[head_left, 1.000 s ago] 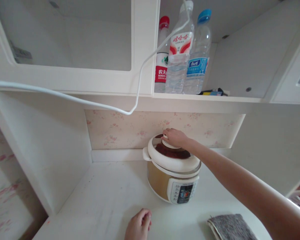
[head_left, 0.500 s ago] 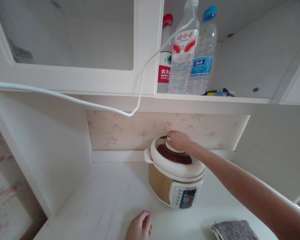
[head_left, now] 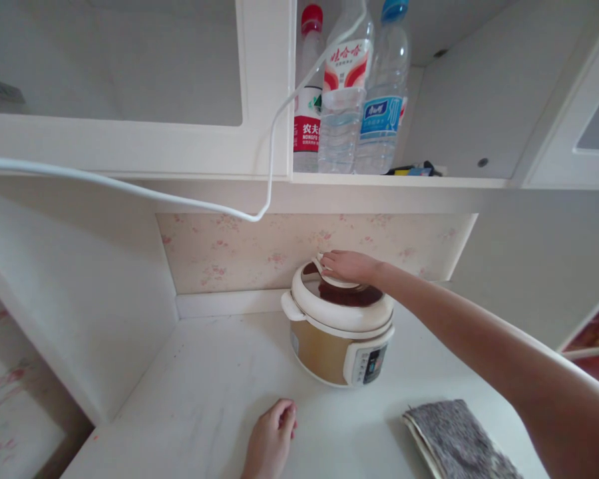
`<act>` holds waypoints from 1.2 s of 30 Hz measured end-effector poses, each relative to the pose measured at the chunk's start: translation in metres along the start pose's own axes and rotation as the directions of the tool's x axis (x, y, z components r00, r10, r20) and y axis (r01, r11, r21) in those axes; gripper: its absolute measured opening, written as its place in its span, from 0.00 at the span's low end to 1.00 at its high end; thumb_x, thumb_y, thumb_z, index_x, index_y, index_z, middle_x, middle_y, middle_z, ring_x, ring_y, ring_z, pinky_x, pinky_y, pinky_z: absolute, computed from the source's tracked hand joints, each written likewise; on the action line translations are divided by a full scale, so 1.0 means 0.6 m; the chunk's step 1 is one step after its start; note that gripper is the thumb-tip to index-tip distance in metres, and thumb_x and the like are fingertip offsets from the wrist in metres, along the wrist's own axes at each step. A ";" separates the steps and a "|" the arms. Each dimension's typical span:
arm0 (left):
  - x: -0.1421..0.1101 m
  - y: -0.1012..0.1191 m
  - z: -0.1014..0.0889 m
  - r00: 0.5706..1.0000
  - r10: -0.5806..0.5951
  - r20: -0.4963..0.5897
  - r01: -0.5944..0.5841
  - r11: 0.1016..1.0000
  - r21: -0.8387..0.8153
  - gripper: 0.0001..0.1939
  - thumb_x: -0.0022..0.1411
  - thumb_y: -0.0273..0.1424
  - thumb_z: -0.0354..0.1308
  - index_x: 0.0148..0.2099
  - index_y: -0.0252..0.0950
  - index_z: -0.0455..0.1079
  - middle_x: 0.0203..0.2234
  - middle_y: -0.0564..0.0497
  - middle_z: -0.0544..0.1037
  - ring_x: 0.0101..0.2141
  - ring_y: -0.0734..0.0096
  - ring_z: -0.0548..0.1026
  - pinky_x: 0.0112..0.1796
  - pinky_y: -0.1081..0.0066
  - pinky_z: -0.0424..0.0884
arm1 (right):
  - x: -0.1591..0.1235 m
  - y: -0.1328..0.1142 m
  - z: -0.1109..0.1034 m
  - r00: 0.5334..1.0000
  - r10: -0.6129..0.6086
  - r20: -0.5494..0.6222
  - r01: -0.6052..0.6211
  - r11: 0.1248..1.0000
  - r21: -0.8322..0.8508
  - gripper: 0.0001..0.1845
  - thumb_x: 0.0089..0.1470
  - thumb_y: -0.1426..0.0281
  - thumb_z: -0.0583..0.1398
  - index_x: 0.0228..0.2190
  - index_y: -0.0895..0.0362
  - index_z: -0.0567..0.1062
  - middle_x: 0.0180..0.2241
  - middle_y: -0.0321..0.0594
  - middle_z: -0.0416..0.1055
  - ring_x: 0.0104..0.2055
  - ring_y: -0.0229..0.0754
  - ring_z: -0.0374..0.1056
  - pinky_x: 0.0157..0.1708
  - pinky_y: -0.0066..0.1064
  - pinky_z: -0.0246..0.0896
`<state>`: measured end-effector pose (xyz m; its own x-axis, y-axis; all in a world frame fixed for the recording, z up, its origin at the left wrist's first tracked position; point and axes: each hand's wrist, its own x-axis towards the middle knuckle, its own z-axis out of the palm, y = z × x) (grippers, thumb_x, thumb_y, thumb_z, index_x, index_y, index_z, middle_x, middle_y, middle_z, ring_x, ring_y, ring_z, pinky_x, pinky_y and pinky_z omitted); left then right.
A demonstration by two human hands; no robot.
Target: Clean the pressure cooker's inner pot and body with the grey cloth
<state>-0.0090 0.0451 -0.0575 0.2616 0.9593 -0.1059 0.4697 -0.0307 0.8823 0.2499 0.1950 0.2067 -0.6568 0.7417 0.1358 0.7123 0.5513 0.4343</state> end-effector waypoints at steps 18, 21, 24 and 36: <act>0.128 0.218 -0.101 0.693 0.682 -0.233 -0.428 0.649 0.630 0.24 0.70 0.37 0.39 0.59 0.32 0.64 0.58 0.42 0.67 0.59 0.62 0.63 0.60 0.58 0.57 | 0.008 -0.047 -0.006 0.864 0.502 -0.042 -0.499 0.864 0.069 0.33 0.64 0.55 0.37 0.43 0.60 0.75 0.44 0.56 0.73 0.47 0.53 0.68 0.43 0.41 0.60; 0.145 0.206 -0.114 0.732 0.651 -0.201 -0.438 0.675 0.593 0.25 0.70 0.38 0.36 0.61 0.35 0.63 0.59 0.48 0.67 0.59 0.68 0.62 0.60 0.63 0.57 | 0.014 -0.045 -0.003 0.876 0.477 -0.069 -0.473 0.879 0.070 0.28 0.64 0.61 0.40 0.42 0.60 0.75 0.45 0.54 0.73 0.48 0.52 0.68 0.45 0.41 0.59; 0.148 0.196 -0.128 0.765 0.614 -0.194 -0.443 0.720 0.535 0.25 0.71 0.38 0.35 0.62 0.37 0.61 0.60 0.51 0.66 0.60 0.71 0.61 0.61 0.65 0.56 | 0.014 -0.039 -0.003 0.906 0.415 -0.079 -0.409 0.909 0.080 0.25 0.64 0.63 0.43 0.41 0.60 0.75 0.44 0.51 0.74 0.47 0.49 0.68 0.47 0.40 0.58; 0.171 0.182 -0.174 0.805 0.578 -0.135 -0.495 0.779 0.384 0.27 0.70 0.42 0.34 0.62 0.37 0.61 0.62 0.52 0.62 0.62 0.70 0.58 0.62 0.62 0.52 | -0.020 -0.062 -0.038 0.933 0.324 -0.157 -0.302 0.942 0.148 0.24 0.65 0.58 0.43 0.49 0.55 0.70 0.50 0.47 0.69 0.52 0.46 0.64 0.51 0.39 0.54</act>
<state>-0.0188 0.1696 0.0761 0.3681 0.7922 0.4868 0.5601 -0.6068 0.5640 0.2258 0.1570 0.2094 -0.4210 0.8105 0.4073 0.9058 0.3517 0.2363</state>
